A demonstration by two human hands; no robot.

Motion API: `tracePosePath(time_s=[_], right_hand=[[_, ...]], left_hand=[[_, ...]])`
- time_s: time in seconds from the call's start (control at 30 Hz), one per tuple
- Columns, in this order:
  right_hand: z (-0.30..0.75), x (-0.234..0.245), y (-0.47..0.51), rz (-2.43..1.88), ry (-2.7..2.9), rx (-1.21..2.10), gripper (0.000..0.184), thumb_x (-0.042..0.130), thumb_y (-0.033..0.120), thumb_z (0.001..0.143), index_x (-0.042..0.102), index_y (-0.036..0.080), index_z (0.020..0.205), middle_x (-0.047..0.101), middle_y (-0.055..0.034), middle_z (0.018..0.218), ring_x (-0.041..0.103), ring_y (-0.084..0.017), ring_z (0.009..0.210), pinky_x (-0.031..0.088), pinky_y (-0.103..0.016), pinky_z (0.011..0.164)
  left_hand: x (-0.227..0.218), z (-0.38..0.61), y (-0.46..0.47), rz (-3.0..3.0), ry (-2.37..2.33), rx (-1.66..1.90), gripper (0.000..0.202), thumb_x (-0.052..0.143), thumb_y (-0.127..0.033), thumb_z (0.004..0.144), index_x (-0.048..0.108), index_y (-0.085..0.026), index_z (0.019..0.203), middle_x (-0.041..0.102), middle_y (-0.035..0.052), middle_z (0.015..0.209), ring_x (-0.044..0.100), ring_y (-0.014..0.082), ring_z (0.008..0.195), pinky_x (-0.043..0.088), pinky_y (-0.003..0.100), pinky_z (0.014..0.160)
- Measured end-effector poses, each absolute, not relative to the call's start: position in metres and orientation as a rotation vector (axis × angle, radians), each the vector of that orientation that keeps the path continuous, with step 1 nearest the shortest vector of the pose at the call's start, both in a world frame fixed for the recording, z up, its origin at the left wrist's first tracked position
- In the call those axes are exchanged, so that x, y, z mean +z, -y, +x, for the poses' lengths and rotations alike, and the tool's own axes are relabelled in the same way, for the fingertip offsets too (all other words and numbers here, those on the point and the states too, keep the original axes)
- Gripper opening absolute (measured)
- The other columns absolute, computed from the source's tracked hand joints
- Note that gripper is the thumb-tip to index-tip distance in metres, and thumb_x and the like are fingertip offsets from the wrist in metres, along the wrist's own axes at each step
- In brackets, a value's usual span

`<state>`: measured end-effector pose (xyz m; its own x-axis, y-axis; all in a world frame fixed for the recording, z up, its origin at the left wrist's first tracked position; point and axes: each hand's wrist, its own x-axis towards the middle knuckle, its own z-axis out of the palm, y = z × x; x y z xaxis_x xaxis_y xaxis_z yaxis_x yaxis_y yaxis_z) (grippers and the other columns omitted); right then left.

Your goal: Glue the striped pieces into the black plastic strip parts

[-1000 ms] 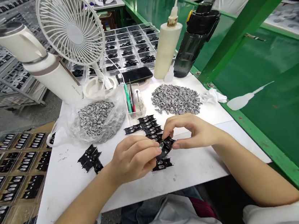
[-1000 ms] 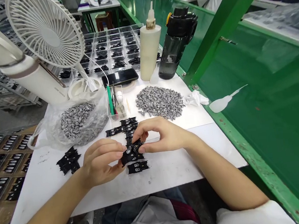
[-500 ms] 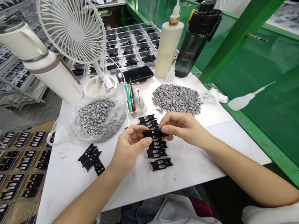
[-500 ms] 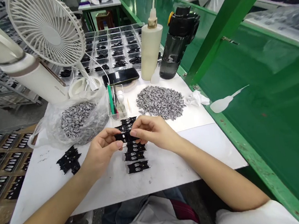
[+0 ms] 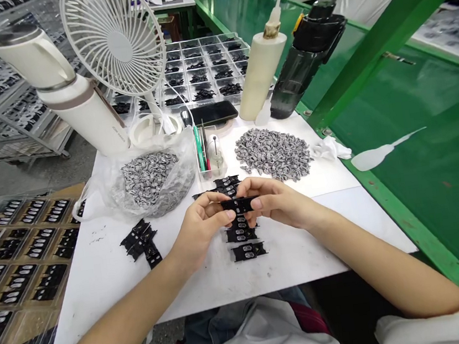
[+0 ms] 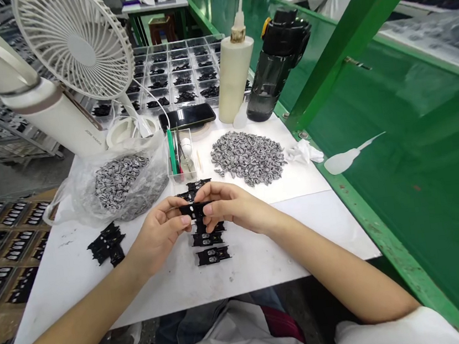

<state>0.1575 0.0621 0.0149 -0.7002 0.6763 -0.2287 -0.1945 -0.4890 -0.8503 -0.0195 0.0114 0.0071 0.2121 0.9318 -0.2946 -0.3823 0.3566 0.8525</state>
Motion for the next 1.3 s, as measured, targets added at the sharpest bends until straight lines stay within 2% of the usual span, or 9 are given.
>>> tracePosePath(time_s=[0.33,0.67,0.83,1.3], right_hand=[[0.1551,0.0113,-0.0613,-0.639,0.977,2.309,0.021,0.066,0.014,0.065,0.055,0.014,0.083,0.059,0.002,0.067,0.059,-0.008,0.055,0.052,-0.022,0.051],[0.1542,0.0094,-0.061,-0.574,1.012,2.305,0.021,0.067,0.014,0.066,0.055,0.013,0.084,0.06,0.0015,0.065,0.058,-0.008,0.056,0.051,-0.021,0.052],[0.1542,0.0092,-0.0603,-0.584,1.031,2.314,0.022,0.068,0.016,0.065,0.055,0.014,0.083,0.06,0.0014,0.067,0.059,-0.009,0.055,0.051,-0.022,0.051],[0.1536,0.0144,-0.0604,-0.635,1.138,2.243,0.026,0.071,0.021,0.064,0.055,0.014,0.084,0.061,0.0013,0.071,0.062,-0.01,0.058,0.053,-0.023,0.055]], left_hand=[[0.0081,-0.0174,-0.0108,0.67,-0.869,1.033,0.023,0.071,-0.022,0.066,0.057,-0.019,0.084,0.062,-0.0035,0.073,0.054,0.0068,0.061,0.042,0.023,0.064],[0.0103,-0.0176,-0.0103,0.634,-0.85,1.019,0.022,0.071,-0.021,0.066,0.058,-0.02,0.084,0.063,-0.0031,0.075,0.057,0.0077,0.068,0.044,0.024,0.07],[0.0081,-0.0185,-0.0101,0.612,-0.838,0.979,0.026,0.071,-0.021,0.066,0.057,-0.02,0.089,0.062,-0.0029,0.069,0.053,0.0071,0.061,0.041,0.021,0.062],[0.0061,-0.0169,-0.0119,0.455,-0.712,1.009,0.023,0.074,-0.015,0.059,0.062,-0.018,0.079,0.061,-0.0024,0.063,0.049,0.0053,0.052,0.036,0.018,0.048]])
